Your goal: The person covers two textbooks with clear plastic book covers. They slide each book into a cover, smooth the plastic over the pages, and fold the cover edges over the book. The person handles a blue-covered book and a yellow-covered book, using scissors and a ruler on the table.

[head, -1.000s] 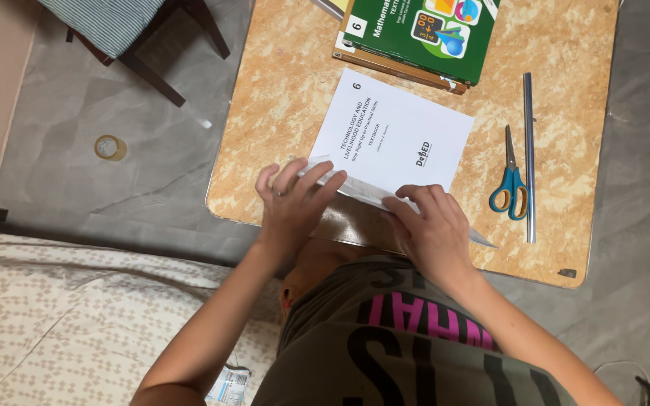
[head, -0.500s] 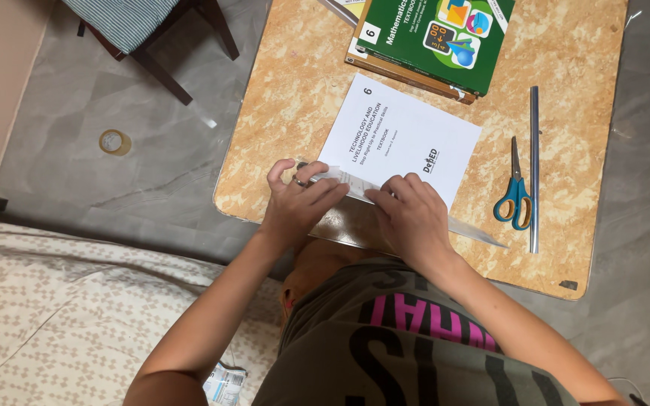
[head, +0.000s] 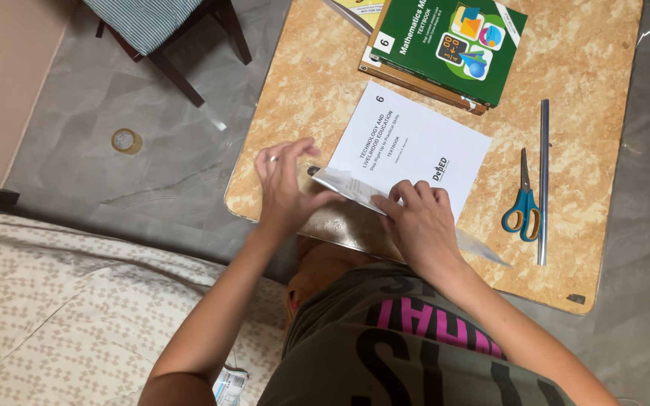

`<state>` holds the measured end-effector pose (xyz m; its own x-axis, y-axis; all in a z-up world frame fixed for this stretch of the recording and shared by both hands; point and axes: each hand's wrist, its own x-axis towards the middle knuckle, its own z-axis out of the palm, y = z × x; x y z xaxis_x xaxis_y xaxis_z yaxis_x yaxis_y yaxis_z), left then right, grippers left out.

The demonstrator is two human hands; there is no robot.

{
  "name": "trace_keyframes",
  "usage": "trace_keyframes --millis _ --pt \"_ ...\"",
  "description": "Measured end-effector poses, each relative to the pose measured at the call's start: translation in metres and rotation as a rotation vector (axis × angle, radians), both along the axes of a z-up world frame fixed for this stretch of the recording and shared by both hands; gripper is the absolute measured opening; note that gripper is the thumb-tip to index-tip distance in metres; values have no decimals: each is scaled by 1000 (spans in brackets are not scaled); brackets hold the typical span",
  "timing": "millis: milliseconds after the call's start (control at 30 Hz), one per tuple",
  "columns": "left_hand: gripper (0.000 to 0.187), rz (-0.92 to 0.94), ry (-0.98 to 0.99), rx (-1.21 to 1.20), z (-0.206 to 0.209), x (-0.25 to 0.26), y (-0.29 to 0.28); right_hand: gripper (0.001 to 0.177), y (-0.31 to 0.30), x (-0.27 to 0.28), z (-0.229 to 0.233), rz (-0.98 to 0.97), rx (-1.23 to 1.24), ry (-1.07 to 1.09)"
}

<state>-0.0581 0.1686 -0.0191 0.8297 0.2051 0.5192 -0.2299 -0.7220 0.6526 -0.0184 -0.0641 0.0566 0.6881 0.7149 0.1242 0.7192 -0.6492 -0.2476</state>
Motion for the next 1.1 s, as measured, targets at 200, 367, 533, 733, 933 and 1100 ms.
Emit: trace_keyframes --millis 200,367,533,733,933,1100 --pt "55 -187 276 -304 10 1 20 41 10 7 1 2 59 239" --pt "48 -307 307 -448 13 5 23 40 25 40 -2 -225 301 883" --pt "46 -365 370 -603 11 4 19 40 35 57 -14 -161 309 899" --pt "46 -398 378 -634 13 5 14 17 42 69 -36 -171 509 1110" --pt "51 -317 370 -623 26 8 8 19 38 64 -39 -256 634 1150" --pt "36 -405 422 -607 30 11 11 14 38 58 -36 -224 659 1054"
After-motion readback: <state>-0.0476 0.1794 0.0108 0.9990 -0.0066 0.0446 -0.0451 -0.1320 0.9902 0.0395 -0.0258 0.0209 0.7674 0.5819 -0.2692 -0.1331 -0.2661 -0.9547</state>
